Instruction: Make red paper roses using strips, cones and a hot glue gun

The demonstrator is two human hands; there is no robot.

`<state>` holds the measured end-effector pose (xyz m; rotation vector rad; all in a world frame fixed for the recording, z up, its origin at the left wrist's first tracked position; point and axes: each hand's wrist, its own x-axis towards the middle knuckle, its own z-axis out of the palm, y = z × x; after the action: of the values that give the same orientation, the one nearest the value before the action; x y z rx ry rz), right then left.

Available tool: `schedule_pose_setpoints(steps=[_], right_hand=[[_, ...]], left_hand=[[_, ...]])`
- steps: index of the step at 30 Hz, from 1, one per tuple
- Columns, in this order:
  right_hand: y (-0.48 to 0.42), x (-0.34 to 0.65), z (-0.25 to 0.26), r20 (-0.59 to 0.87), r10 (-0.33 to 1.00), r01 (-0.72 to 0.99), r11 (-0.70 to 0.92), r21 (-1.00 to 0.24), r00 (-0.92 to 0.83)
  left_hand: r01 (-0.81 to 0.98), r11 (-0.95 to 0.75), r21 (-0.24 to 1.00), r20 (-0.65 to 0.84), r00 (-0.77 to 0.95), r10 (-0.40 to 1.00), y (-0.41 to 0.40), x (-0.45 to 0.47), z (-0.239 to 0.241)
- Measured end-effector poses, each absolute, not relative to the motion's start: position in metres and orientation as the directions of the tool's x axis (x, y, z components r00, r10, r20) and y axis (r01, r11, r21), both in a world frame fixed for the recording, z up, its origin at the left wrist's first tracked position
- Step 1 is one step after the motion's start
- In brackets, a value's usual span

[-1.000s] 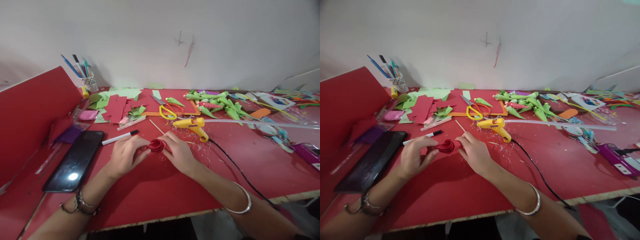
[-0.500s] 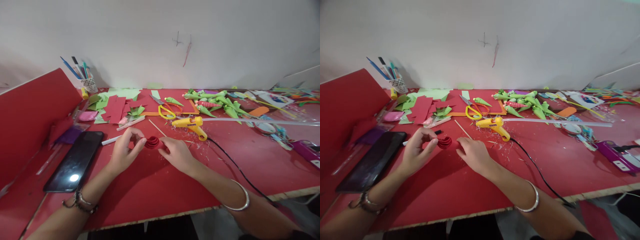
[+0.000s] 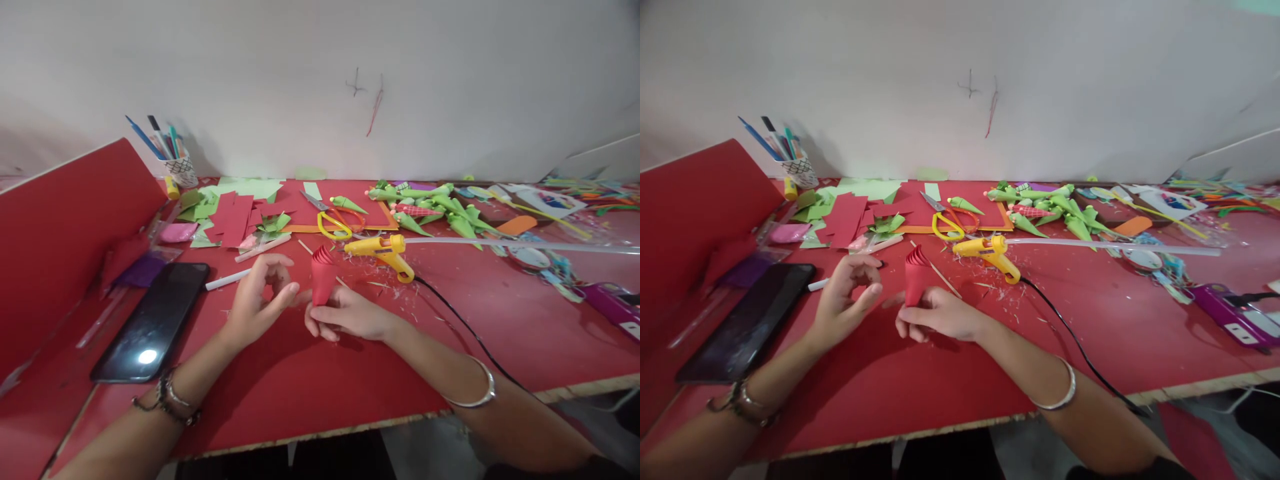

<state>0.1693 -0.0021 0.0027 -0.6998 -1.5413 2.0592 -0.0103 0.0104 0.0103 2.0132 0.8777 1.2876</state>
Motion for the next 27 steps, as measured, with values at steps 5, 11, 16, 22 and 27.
schedule_pose_setpoints(steps=[5, 11, 16, 22, 27], right_hand=[[-0.0029, 0.1721, 0.0022, -0.110, 0.529, -0.059, -0.292, -0.955, -0.841], [-0.0026, 0.1742, 0.0002, -0.047, 0.426, -0.133, -0.384, -0.914, -0.904], [-0.0034, 0.1754, -0.0003, 0.045, 0.319, -0.197, -0.462, -0.865, -0.947], [-0.0051, 0.1736, 0.0021, -0.019, 0.313, -0.135, -0.464, -0.875, -0.950], [-0.0038, 0.1723, -0.0026, -0.110, 0.408, -0.111, -0.482, -0.869, -0.906]], left_hand=[[0.235, -0.621, 0.748, 0.550, 0.306, 0.777, 0.0082, -0.0105, 0.0085], [0.211, -0.643, 0.736, 0.585, 0.279, 0.761, 0.0088, -0.0120, 0.0064], [0.179, -0.660, 0.730, 0.613, 0.255, 0.748, 0.0088, -0.0120, 0.0046], [0.266, -0.626, 0.733, 0.529, 0.356, 0.770, 0.0086, -0.0147, 0.0114], [0.261, -0.492, 0.830, 0.230, 0.644, 0.730, 0.0104, -0.0116, 0.0135]])
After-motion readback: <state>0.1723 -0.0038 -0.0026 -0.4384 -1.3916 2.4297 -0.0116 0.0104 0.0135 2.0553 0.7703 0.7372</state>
